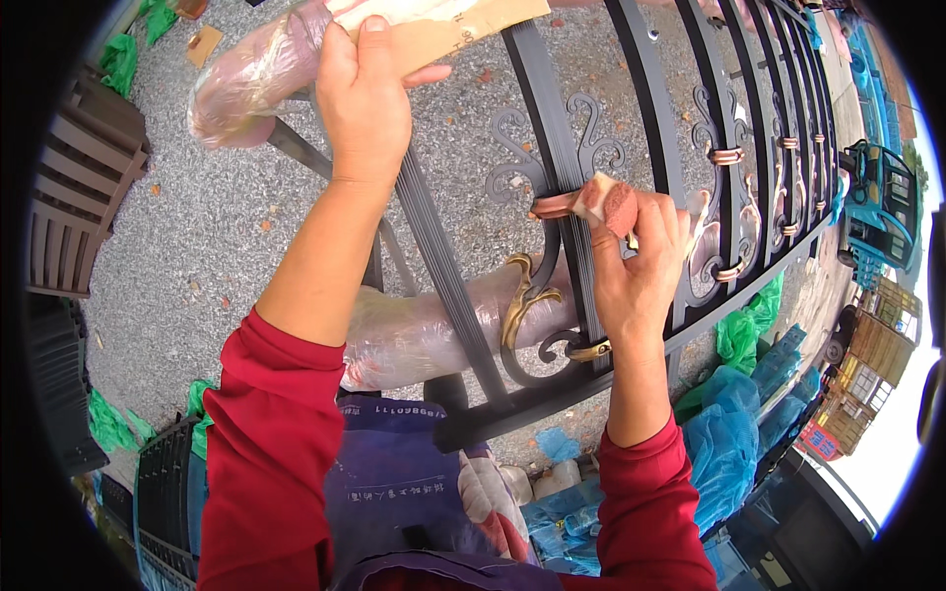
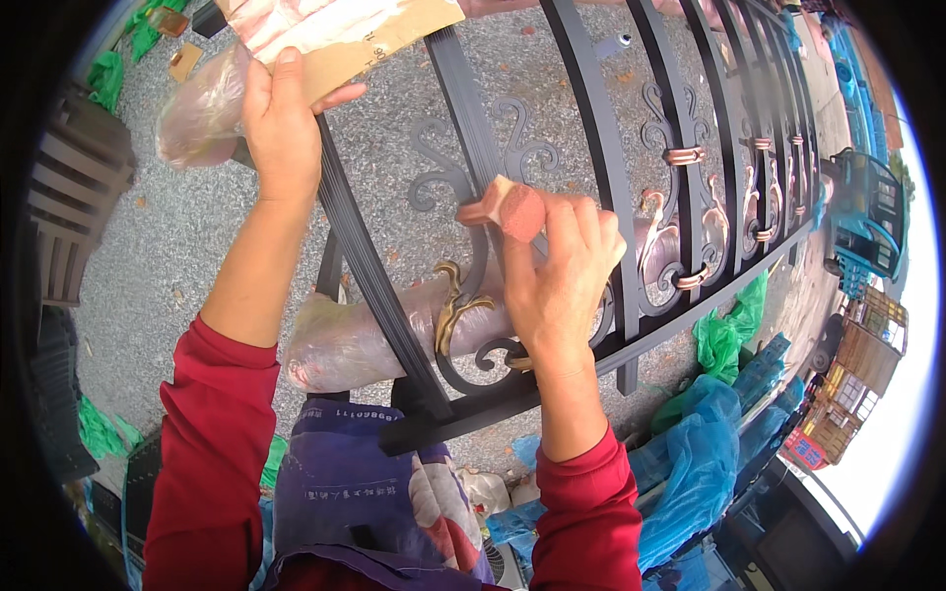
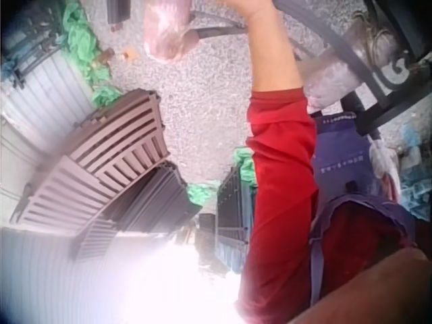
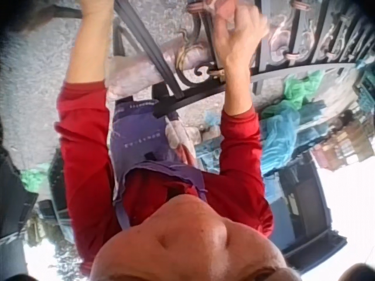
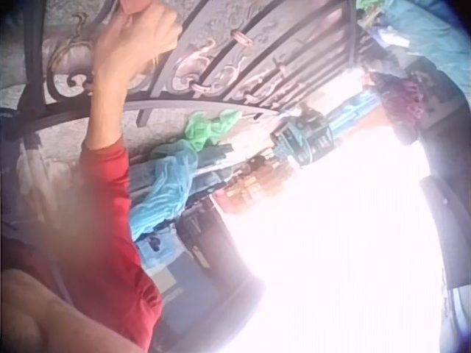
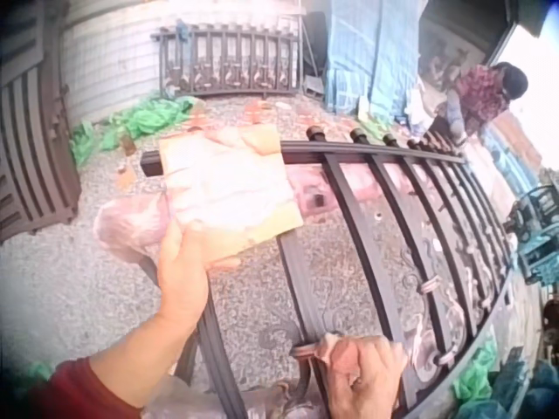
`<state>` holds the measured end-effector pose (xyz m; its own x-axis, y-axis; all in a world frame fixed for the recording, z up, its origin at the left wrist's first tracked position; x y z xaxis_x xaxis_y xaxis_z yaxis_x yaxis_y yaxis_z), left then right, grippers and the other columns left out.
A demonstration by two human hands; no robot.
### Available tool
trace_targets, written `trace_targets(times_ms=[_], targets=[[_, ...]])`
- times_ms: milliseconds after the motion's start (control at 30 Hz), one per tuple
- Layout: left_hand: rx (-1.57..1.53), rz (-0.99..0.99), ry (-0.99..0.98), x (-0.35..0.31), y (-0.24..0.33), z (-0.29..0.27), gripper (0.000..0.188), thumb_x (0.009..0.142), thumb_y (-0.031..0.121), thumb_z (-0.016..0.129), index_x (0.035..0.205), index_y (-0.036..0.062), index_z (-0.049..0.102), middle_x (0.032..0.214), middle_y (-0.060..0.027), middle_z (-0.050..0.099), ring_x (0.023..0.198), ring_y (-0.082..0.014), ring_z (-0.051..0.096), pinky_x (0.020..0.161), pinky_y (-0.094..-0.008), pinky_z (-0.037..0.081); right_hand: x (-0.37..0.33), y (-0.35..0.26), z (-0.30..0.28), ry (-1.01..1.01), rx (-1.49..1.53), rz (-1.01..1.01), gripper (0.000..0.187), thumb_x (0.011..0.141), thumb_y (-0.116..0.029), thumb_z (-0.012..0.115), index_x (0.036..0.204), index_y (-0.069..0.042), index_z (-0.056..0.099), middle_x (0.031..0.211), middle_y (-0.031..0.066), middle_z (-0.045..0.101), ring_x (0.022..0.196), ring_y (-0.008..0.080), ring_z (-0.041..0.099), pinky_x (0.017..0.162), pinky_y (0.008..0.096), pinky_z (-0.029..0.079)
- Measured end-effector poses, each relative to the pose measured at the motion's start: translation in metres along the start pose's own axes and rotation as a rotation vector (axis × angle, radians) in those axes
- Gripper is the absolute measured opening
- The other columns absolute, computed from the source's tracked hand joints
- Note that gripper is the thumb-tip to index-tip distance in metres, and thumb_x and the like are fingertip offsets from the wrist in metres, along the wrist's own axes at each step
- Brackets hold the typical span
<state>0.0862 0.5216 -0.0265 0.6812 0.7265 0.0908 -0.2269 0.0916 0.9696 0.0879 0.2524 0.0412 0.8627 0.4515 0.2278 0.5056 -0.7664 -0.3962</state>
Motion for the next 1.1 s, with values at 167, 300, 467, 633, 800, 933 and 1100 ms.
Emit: trace_targets(times_ms=[167,300,467,633,800,933,1100], targets=[[0.026,0.007,-0.003,0.002,-0.001,0.000,0.028,0.108,0.020,0.042,0.124,-0.0020,0.051,0.119,-0.0160,0.065,0.098,-0.0247,0.071,0.071,-0.0384,0.067,0.011,0.023,-0.004,-0.051,-0.122,0.047,0.015,0.084,-0.011,0.070,0.097,-0.004,0.065,0.094,0.0128,0.062,0.090,0.0343,0.053,0.081,0.0440,0.038],[0.048,0.020,-0.010,0.002,0.003,0.001,0.029,0.108,0.020,0.042,0.125,-0.0020,0.050,0.119,-0.0158,0.065,0.099,-0.0247,0.071,0.071,-0.0385,0.067,0.016,0.031,-0.012,-0.015,0.092,0.125,0.018,0.083,-0.012,0.071,0.094,-0.001,0.063,0.087,0.0134,0.058,0.088,0.0353,0.053,0.079,0.0456,0.040],[0.071,0.015,-0.015,0.002,0.005,0.003,0.029,0.108,0.020,0.040,0.125,-0.0021,0.050,0.120,-0.0157,0.065,0.100,-0.0243,0.070,0.072,-0.0388,0.067,0.016,0.014,0.015,-0.052,-0.040,0.031,0.021,0.078,-0.017,0.076,0.084,-0.005,0.060,0.084,0.0110,0.058,0.086,0.0342,0.054,0.080,0.0452,0.038],[0.076,0.013,-0.014,0.003,0.003,0.001,0.028,0.108,0.019,0.040,0.124,-0.0018,0.050,0.119,-0.0154,0.064,0.100,-0.0240,0.070,0.072,-0.0392,0.067,0.020,0.033,-0.001,-0.024,0.036,0.190,0.017,0.078,-0.014,0.074,0.083,-0.004,0.060,0.084,0.0109,0.060,0.084,0.0340,0.055,0.079,0.0456,0.039],[0.084,0.002,-0.006,0.002,0.005,0.004,0.029,0.108,0.020,0.041,0.125,-0.0022,0.050,0.120,-0.0155,0.064,0.102,-0.0241,0.069,0.072,-0.0395,0.066,0.018,0.024,0.009,-0.077,-0.039,0.043,0.018,0.079,-0.013,0.073,0.093,-0.004,0.064,0.089,0.0107,0.061,0.087,0.0336,0.055,0.080,0.0449,0.039],[0.111,0.003,-0.001,0.001,0.008,0.003,0.031,0.108,0.021,0.040,0.128,-0.0016,0.050,0.122,-0.0153,0.063,0.102,-0.0243,0.069,0.072,-0.0396,0.066,0.021,0.054,-0.004,-0.077,0.146,0.228,0.018,0.087,-0.011,0.070,0.103,-0.003,0.068,0.093,0.0126,0.063,0.091,0.0346,0.055,0.085,0.0445,0.041],[0.062,0.018,0.008,0.001,0.009,0.006,0.024,0.109,0.019,0.042,0.117,-0.0025,0.049,0.115,-0.0167,0.065,0.095,-0.0243,0.071,0.070,-0.0380,0.066,0.014,0.037,0.004,-0.173,0.296,0.097,0.021,0.087,-0.013,0.071,0.104,-0.002,0.067,0.094,0.0135,0.062,0.092,0.0350,0.056,0.086,0.0450,0.041]])
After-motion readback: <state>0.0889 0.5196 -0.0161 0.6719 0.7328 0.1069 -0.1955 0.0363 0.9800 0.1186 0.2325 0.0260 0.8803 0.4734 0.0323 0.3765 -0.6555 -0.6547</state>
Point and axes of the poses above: each hand's wrist, its own x-axis towards the middle knuckle, its own z-axis out of the palm, y = z × x, the point moved 5 cm from there along x, towards the middle knuckle
